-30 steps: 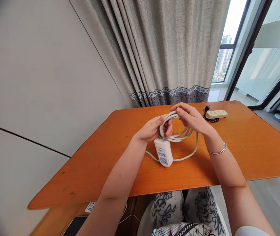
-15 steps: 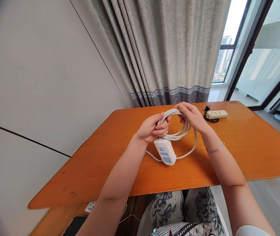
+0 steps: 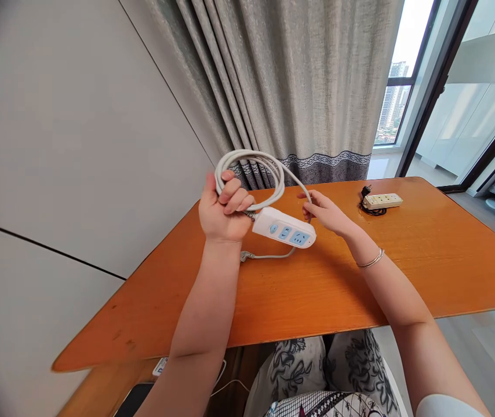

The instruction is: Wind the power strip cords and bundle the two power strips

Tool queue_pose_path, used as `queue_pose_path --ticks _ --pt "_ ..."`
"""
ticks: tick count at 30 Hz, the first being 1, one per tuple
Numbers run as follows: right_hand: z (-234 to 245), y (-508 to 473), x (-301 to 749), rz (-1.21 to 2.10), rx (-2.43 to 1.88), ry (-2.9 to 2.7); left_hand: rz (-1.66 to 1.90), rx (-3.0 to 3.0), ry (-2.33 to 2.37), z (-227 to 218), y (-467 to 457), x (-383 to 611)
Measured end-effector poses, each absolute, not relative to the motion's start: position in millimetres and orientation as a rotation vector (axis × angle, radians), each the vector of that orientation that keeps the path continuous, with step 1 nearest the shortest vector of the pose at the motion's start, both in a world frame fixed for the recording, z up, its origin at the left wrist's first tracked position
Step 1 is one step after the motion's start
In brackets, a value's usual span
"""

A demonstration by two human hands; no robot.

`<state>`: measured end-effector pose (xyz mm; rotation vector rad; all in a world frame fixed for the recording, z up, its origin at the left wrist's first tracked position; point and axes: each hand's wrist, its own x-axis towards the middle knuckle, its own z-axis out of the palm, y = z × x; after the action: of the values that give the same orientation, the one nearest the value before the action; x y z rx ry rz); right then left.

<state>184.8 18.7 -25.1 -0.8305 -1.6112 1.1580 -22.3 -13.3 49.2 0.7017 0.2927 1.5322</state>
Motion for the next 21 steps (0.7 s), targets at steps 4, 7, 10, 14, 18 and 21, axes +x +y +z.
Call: queue_pose_path --ticks 4,7,10,14,18,21 --pt "-31 21 183 1.361 -0.868 -1.651 1.651 0.682 0.266 51 -11 -29" --pt "-38 23 180 1.554 -0.866 -1.665 1.701 0.661 0.248 53 -12 -31" --pt "-44 25 178 1.617 -0.892 -1.606 1.746 0.626 0.262 55 -14 -29" --pt "-45 32 183 1.306 -0.993 -1.482 1.825 0.629 0.33 53 -15 -21" --pt "-37 33 191 0.576 -1.21 -1.604 1.869 0.685 0.367 45 -11 -14" --pt "-27 22 191 0.171 -1.351 -1.821 1.908 0.73 0.369 40 -7 -12"
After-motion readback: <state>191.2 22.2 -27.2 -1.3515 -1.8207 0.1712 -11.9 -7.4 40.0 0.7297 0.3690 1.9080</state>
